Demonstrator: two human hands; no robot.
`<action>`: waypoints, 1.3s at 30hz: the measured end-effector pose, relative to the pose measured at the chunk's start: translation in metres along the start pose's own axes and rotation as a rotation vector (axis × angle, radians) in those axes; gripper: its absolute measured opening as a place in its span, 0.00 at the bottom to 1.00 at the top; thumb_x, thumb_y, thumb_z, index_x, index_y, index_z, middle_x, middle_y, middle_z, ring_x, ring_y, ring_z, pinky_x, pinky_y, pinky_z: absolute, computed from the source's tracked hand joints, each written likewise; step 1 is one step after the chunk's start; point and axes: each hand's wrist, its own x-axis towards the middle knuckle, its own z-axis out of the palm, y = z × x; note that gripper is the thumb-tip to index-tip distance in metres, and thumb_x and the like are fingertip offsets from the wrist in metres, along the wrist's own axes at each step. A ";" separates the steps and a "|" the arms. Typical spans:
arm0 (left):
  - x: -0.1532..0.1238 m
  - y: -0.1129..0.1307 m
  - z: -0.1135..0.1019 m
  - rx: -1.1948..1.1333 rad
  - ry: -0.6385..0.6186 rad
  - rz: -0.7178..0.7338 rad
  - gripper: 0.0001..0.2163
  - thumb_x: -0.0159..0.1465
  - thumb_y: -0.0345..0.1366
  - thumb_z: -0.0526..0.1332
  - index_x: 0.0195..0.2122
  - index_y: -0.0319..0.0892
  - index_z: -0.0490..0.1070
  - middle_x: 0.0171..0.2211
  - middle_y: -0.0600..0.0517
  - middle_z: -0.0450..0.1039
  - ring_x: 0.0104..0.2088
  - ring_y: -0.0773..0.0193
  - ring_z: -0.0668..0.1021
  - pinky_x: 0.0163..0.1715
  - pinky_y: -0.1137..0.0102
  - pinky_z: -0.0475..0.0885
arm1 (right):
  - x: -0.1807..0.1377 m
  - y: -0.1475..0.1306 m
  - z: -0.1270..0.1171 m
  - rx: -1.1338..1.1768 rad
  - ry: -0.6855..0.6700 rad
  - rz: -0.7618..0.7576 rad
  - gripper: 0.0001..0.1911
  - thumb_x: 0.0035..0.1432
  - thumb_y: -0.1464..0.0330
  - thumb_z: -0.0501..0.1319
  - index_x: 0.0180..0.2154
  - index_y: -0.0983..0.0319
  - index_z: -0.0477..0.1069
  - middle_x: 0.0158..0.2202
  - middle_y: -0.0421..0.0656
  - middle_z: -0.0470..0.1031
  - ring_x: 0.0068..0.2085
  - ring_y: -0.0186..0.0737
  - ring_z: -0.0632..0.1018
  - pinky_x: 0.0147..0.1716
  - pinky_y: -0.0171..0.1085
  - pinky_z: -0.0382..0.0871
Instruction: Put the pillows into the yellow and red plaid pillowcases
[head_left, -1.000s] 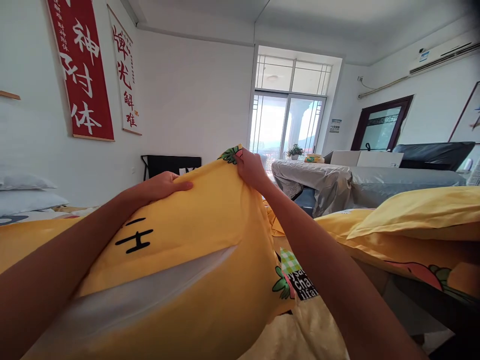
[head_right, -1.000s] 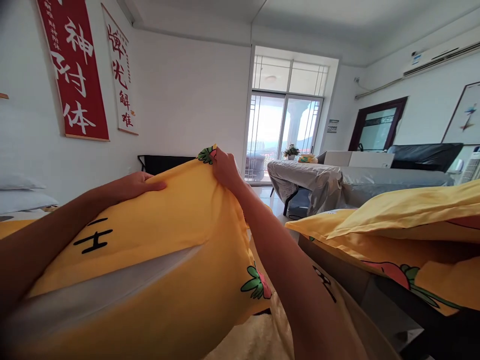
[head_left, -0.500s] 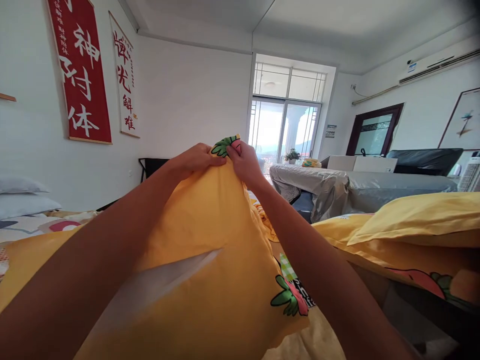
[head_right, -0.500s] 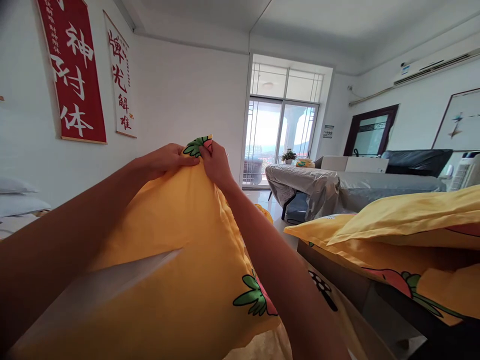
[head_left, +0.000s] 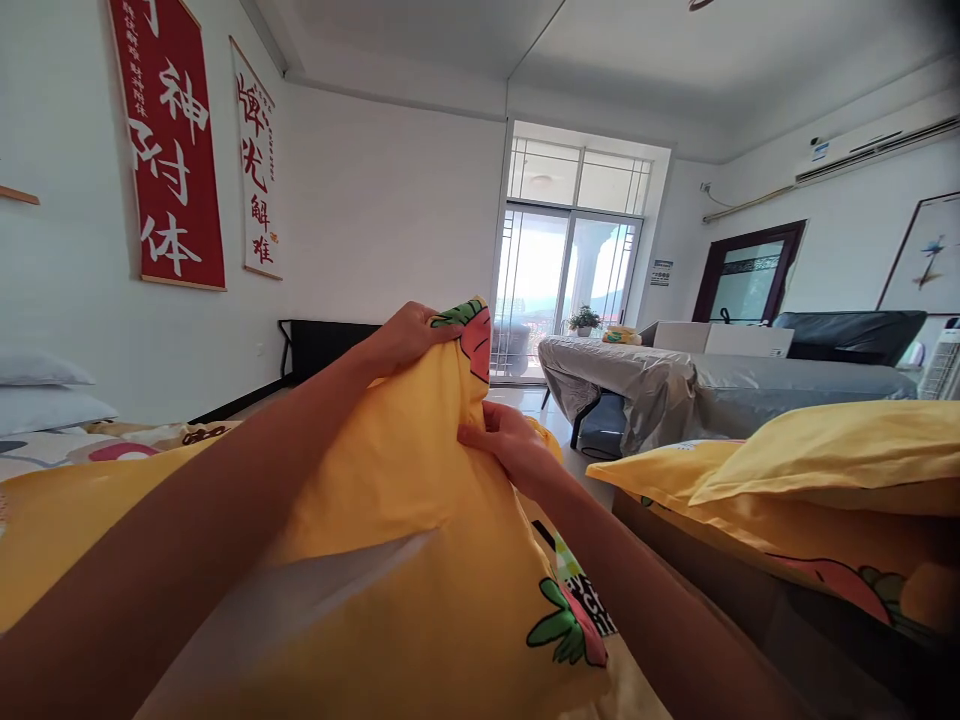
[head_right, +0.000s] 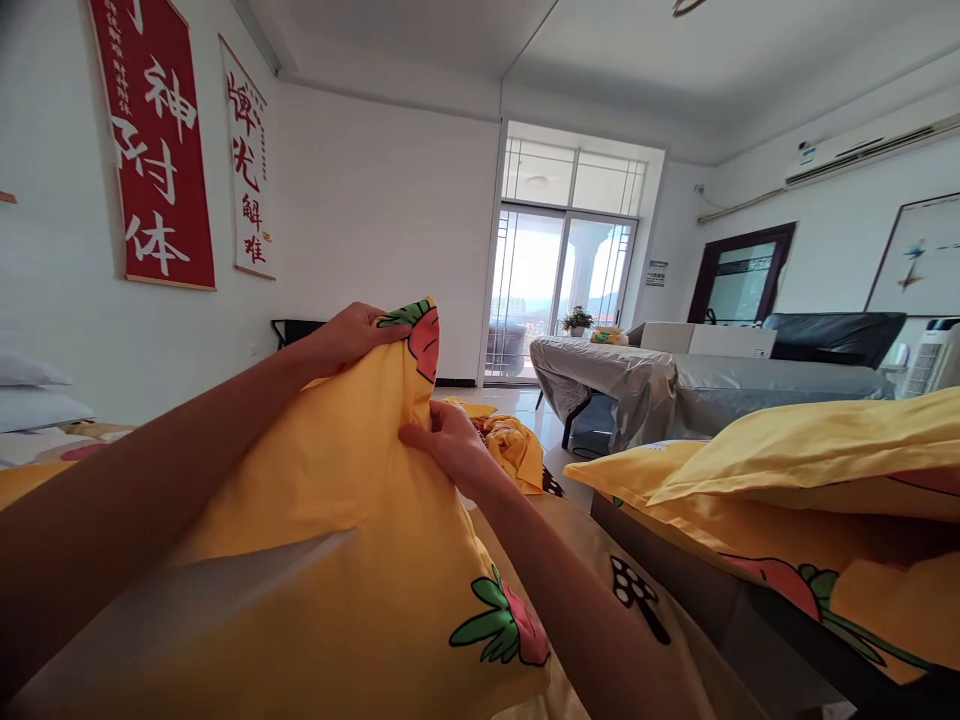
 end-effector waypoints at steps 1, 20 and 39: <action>-0.002 0.001 -0.003 0.003 -0.009 -0.002 0.13 0.55 0.43 0.66 0.24 0.40 0.68 0.20 0.55 0.68 0.18 0.70 0.69 0.18 0.74 0.63 | 0.000 0.001 -0.003 0.003 -0.010 -0.003 0.21 0.36 0.62 0.73 0.35 0.61 0.74 0.36 0.42 0.79 0.35 0.42 0.79 0.36 0.39 0.73; -0.006 0.009 0.010 0.338 0.162 0.185 0.17 0.63 0.39 0.56 0.19 0.42 0.53 0.18 0.58 0.50 0.18 0.74 0.54 0.18 0.73 0.49 | 0.009 0.004 -0.009 -0.028 0.072 -0.183 0.19 0.48 0.54 0.68 0.37 0.60 0.74 0.34 0.41 0.80 0.32 0.41 0.79 0.31 0.37 0.73; -0.019 0.009 0.008 0.168 -0.046 0.431 0.10 0.60 0.38 0.58 0.25 0.39 0.64 0.23 0.56 0.57 0.25 0.71 0.60 0.23 0.74 0.56 | 0.024 -0.028 -0.006 -0.484 0.263 -0.544 0.14 0.53 0.57 0.61 0.28 0.62 0.68 0.26 0.38 0.68 0.28 0.34 0.67 0.27 0.33 0.61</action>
